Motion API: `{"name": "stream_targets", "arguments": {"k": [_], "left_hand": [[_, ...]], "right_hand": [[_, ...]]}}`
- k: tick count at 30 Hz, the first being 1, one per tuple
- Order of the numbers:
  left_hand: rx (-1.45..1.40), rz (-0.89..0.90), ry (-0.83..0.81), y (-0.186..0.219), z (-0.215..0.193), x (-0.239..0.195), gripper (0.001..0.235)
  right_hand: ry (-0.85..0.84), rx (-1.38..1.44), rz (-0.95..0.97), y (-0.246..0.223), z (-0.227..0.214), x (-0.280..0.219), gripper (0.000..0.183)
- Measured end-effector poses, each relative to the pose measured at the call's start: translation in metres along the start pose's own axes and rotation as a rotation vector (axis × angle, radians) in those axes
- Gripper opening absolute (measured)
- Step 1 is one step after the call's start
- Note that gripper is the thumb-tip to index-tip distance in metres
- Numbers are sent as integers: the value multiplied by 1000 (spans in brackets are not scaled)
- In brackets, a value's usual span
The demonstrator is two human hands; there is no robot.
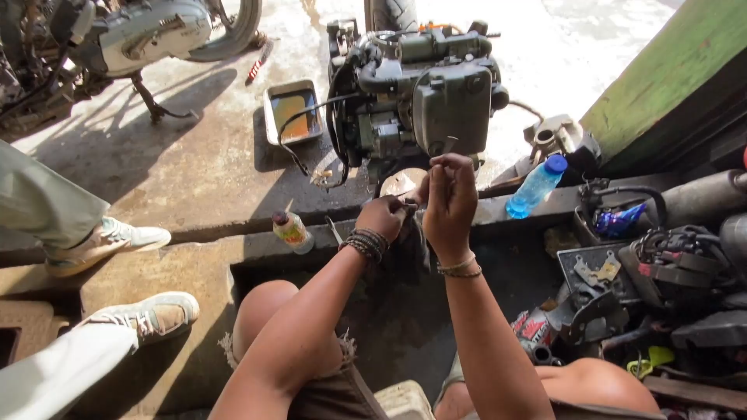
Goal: The person sits on a low stool and cleans a motorcycle engine using a dark cloth. They wipe various parts of the engine block and surrounding components, then fold the cloth and continue wiping.
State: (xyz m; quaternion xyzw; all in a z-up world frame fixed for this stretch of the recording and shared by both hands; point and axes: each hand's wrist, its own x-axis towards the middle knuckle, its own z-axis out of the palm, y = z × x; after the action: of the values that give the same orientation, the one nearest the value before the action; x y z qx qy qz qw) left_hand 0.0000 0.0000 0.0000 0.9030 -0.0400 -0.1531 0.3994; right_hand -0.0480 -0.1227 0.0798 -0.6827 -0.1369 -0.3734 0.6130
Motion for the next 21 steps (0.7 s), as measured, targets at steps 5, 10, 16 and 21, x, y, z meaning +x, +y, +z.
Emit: {"name": "stream_targets", "arguments": {"k": [5,10,16,21], "left_hand": [[-191,-17,144,-17,-21,21,31],[-483,62,237,-47,-13,53,27],[-426,67,296,-46,-19,51,20],[-68,264,324,-18,-24,27,22]], "right_hand": [[-147,-115,121,-7,-20,12,16],[-562,-561,559,41,-31,4,27],[-525,-676,707,78,-37,-16,31],[-511,-452,648,81,-24,-22,26]]}}
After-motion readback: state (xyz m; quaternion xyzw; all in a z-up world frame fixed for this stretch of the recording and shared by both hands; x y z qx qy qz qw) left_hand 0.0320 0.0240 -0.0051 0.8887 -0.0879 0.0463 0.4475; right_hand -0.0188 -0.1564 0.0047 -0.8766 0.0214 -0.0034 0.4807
